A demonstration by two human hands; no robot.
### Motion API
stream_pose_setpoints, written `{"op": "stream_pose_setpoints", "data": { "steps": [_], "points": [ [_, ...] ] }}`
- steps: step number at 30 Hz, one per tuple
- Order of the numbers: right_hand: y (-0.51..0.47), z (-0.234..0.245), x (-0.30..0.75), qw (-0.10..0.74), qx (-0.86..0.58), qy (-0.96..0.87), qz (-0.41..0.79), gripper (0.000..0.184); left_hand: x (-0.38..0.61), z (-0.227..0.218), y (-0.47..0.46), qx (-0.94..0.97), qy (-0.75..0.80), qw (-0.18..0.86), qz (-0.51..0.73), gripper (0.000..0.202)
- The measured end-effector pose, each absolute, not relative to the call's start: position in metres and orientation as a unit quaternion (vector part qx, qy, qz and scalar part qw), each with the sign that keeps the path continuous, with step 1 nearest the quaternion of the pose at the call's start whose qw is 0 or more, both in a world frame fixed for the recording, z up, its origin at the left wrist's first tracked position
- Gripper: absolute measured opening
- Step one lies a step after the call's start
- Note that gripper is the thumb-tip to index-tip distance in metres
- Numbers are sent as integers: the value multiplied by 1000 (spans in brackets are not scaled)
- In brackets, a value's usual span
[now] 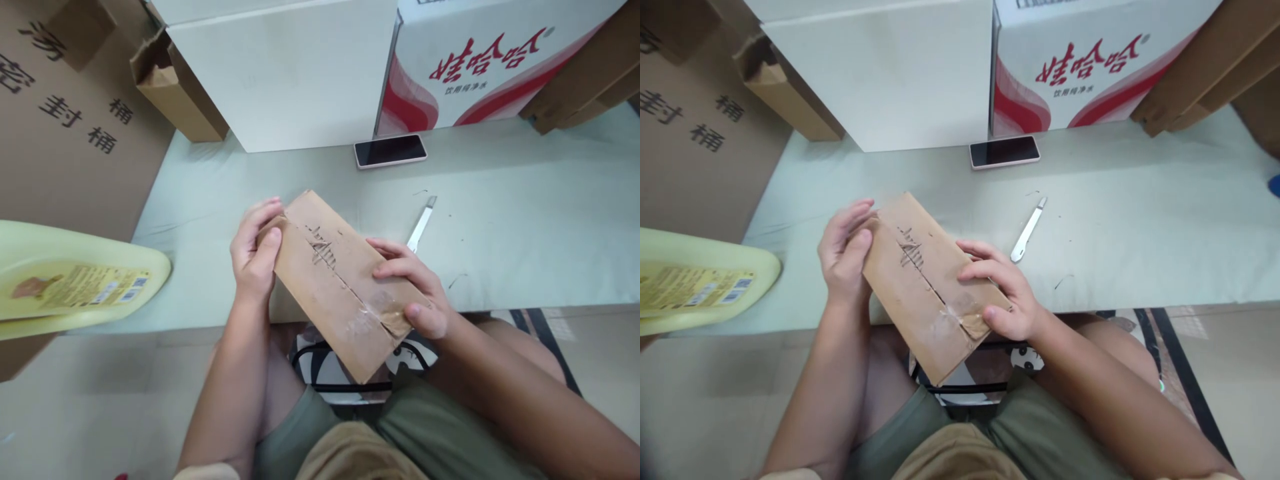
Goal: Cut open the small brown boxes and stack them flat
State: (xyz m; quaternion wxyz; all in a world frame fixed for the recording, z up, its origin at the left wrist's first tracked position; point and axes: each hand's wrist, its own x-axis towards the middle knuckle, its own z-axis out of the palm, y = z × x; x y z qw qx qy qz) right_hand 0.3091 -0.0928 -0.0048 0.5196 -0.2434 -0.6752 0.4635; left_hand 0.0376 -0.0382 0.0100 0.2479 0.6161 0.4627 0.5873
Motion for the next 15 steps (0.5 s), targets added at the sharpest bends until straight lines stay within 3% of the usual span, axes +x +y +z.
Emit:
{"op": "stream_pose_setpoints", "data": {
  "steps": [3,8,11,15],
  "points": [
    [-93,-7,308,512,-240,-680,467,40,32,14,-38,654,468,238,544,29],
    [-94,-22,309,527,-273,-641,487,72,29,23,-36,600,497,265,568,20],
    [-89,-29,311,527,-346,-611,480,61,24,28,-30,478,539,281,633,21],
    [-80,-28,310,458,-375,-618,517,55,17,23,-21,299,568,331,691,26]
  ]
}}
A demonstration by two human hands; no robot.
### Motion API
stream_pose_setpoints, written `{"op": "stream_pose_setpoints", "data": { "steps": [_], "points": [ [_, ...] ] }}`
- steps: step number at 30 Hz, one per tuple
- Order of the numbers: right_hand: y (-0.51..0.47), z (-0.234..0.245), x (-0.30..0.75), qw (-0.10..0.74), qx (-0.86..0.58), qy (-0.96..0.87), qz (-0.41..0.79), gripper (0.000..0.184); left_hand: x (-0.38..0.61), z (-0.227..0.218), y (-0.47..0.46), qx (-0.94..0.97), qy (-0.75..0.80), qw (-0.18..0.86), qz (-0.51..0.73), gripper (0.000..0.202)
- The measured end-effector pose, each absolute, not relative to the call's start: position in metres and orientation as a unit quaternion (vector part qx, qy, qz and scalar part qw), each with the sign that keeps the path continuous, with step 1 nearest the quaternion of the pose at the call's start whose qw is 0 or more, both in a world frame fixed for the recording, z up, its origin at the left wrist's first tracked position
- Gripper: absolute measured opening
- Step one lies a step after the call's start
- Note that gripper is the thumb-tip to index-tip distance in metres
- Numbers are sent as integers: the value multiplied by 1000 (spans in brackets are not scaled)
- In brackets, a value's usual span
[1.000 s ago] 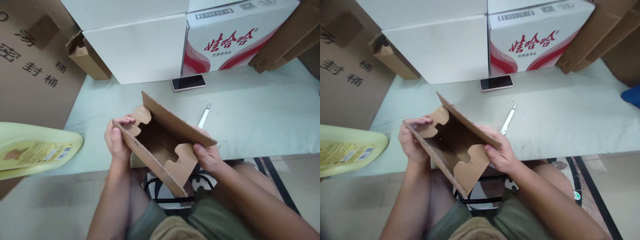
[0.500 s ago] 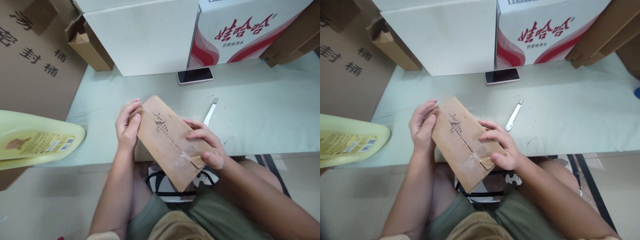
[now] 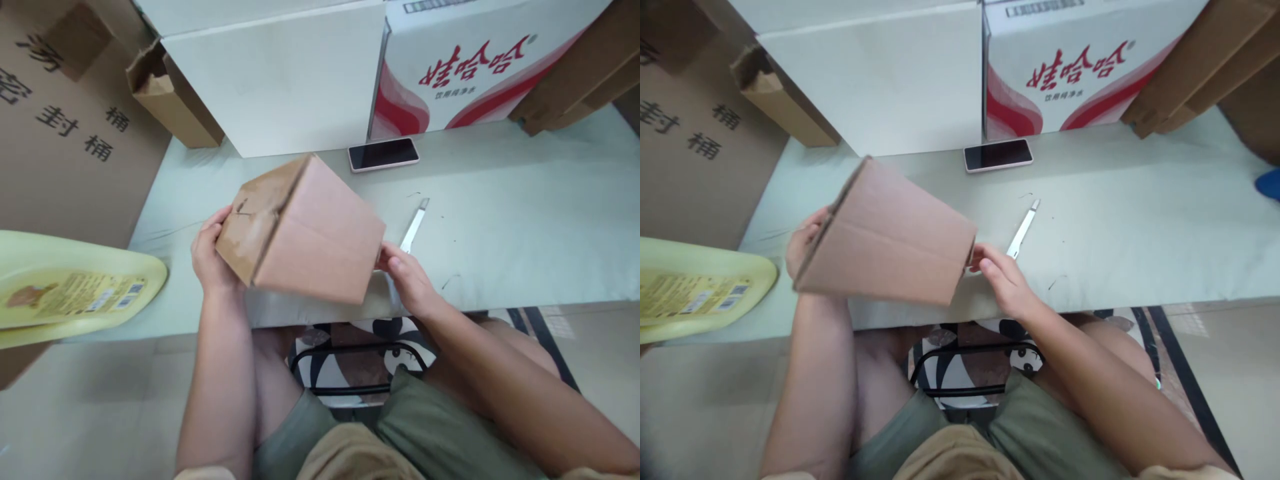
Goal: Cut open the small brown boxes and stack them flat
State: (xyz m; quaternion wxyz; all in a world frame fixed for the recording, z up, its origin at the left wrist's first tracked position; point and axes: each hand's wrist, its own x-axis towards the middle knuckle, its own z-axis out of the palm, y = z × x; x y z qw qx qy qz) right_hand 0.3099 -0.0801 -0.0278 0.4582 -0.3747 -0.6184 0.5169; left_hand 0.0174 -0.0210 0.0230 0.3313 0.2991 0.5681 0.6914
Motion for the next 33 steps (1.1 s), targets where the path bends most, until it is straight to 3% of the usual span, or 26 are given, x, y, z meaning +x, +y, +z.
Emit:
{"op": "stream_pose_setpoints", "data": {
  "steps": [6,11,13,17,21,23,25,27,30,33],
  "points": [
    [-76,-25,307,448,-285,-764,366,56,30,10,-24,257,587,456,618,26],
    [-73,-23,315,446,-296,-781,322,66,44,3,-34,324,569,579,486,73],
    [-73,-20,318,476,-285,-768,320,65,47,2,-37,344,554,603,459,79],
    [-75,-15,320,532,-281,-722,344,55,52,11,-48,358,578,642,355,59],
    [-76,-14,322,575,-311,-664,362,41,53,24,-63,436,570,686,119,47],
    [-76,-14,322,565,-317,-669,365,38,50,25,-66,474,559,678,59,36],
    [-76,-13,322,541,-328,-680,370,35,45,22,-63,484,595,627,135,30],
    [-76,-11,322,530,-335,-679,381,33,39,15,-54,465,642,514,328,32],
    [-76,-8,322,521,-324,-677,406,31,33,3,-41,456,583,332,585,55],
    [-77,-7,321,515,-299,-674,438,25,34,-6,-33,550,496,263,619,75]
  ]
}}
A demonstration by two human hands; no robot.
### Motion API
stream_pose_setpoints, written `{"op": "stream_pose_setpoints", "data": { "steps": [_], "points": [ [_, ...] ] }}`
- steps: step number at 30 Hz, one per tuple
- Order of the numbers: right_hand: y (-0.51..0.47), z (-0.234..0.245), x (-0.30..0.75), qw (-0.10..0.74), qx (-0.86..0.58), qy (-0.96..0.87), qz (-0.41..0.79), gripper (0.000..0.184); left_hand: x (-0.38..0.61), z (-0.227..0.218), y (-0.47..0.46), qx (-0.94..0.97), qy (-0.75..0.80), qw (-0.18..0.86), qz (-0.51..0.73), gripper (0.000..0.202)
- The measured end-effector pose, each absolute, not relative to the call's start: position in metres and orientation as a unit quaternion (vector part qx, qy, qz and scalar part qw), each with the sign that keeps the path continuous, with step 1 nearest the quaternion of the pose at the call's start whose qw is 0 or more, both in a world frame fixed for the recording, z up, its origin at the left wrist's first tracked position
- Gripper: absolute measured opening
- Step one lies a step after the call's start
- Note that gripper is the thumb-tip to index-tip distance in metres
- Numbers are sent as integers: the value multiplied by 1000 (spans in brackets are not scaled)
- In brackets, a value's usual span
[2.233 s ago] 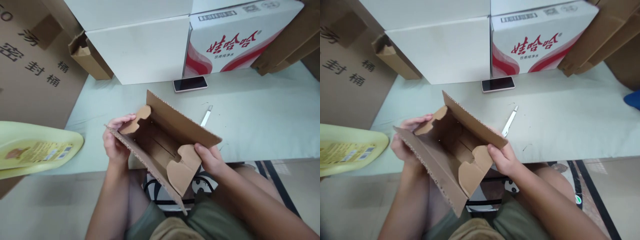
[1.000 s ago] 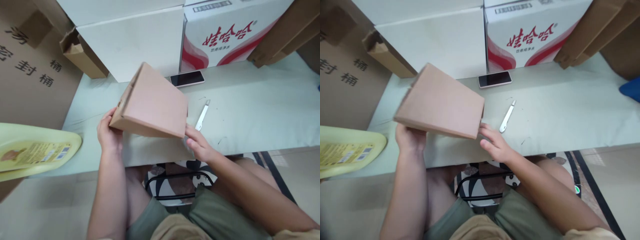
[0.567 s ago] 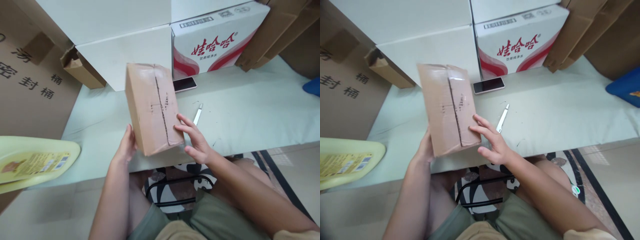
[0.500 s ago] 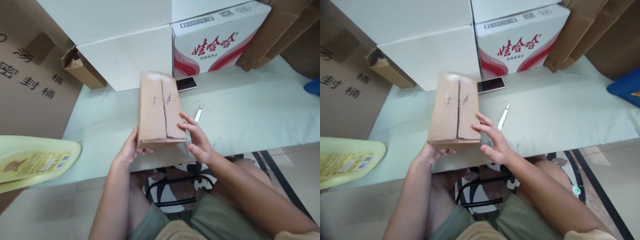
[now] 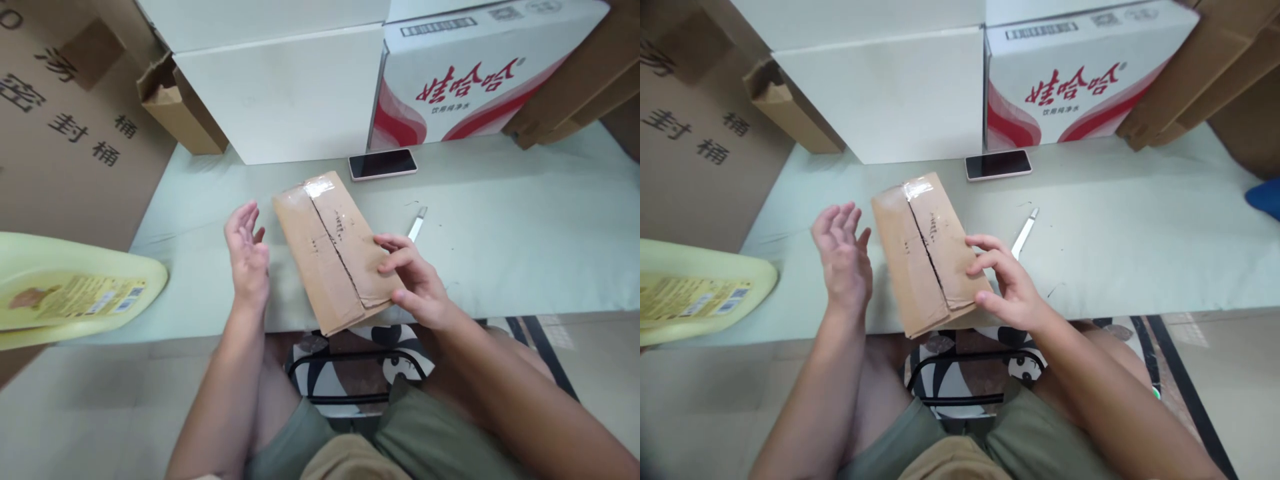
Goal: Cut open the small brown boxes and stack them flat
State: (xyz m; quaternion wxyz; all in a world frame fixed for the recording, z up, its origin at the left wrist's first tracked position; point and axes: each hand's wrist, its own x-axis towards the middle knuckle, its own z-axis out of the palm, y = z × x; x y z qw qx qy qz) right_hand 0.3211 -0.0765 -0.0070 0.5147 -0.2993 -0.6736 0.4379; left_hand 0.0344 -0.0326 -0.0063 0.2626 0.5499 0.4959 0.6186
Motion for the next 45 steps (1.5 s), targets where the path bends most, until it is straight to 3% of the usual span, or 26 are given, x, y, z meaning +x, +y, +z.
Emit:
{"op": "stream_pose_setpoints", "data": {
  "steps": [5,13,28,32,35,40,42,45],
  "points": [
    [-78,-8,317,497,-291,-661,480,29,44,-12,-22,661,452,242,548,77],
    [-82,-14,312,506,-312,-646,478,35,51,-11,-19,679,464,202,532,58],
    [-81,-23,315,513,-354,-661,419,46,55,-16,-25,671,474,170,545,58],
    [-70,-20,325,529,-456,-621,354,49,53,-18,-25,666,477,161,551,59],
    [-59,-11,334,398,-626,-607,286,34,53,-18,-25,665,475,159,553,58],
    [-49,-5,343,110,-744,-625,209,40,54,-16,-26,667,473,162,552,58],
    [-48,-6,343,67,-738,-642,196,35,55,-16,-26,669,467,163,554,56],
    [-49,-7,342,70,-734,-646,196,25,54,-16,-26,669,466,162,555,54]
  ]
}}
